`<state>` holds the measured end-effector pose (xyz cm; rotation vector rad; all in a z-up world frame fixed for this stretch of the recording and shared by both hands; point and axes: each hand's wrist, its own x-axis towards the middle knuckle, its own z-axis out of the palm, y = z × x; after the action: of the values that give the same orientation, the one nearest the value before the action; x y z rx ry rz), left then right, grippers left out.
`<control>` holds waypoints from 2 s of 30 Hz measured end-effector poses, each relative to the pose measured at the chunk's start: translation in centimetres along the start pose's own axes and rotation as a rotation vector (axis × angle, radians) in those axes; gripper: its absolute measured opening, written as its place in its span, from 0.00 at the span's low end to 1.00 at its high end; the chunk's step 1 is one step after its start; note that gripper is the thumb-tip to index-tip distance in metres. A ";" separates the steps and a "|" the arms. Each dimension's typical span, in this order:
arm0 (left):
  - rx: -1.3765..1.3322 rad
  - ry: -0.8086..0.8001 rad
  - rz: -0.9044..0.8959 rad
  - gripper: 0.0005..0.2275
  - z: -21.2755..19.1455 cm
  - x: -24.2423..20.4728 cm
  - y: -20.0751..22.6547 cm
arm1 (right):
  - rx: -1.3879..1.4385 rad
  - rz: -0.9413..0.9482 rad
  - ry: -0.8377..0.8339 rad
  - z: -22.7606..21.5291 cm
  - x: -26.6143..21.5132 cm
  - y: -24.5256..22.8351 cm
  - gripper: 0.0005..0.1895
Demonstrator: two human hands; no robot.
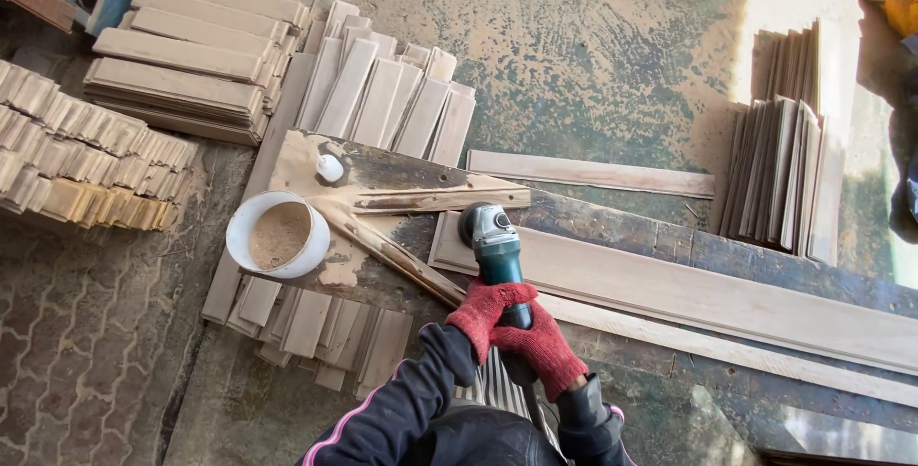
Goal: Sanding long wooden planks using a hand sanding block and an angle grinder.
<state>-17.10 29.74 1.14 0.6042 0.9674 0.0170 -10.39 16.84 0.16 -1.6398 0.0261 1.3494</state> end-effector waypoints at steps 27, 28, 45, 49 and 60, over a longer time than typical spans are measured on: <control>0.005 0.096 -0.008 0.17 4.4 -0.4 -3.8 | -0.032 0.060 -0.039 -5.1 -2.3 -0.2 0.36; 0.007 0.098 -0.003 0.17 5.0 -0.6 -3.5 | -0.030 0.057 -0.043 -5.4 -2.5 -0.4 0.36; 0.231 -0.129 -0.178 0.25 8.7 2.0 -5.4 | 0.124 0.065 0.231 -9.2 -4.0 3.2 0.23; 0.179 -0.070 -0.051 0.22 5.3 0.4 -2.7 | 0.068 0.038 0.187 -5.3 -2.2 2.0 0.28; -0.065 0.091 0.029 0.17 -0.9 -1.3 0.5 | 0.008 0.005 -0.041 2.4 -2.2 -2.5 0.34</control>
<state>-18.50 30.19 2.01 0.5617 1.0419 0.1018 -11.59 18.61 3.61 -1.6060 0.0111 1.3846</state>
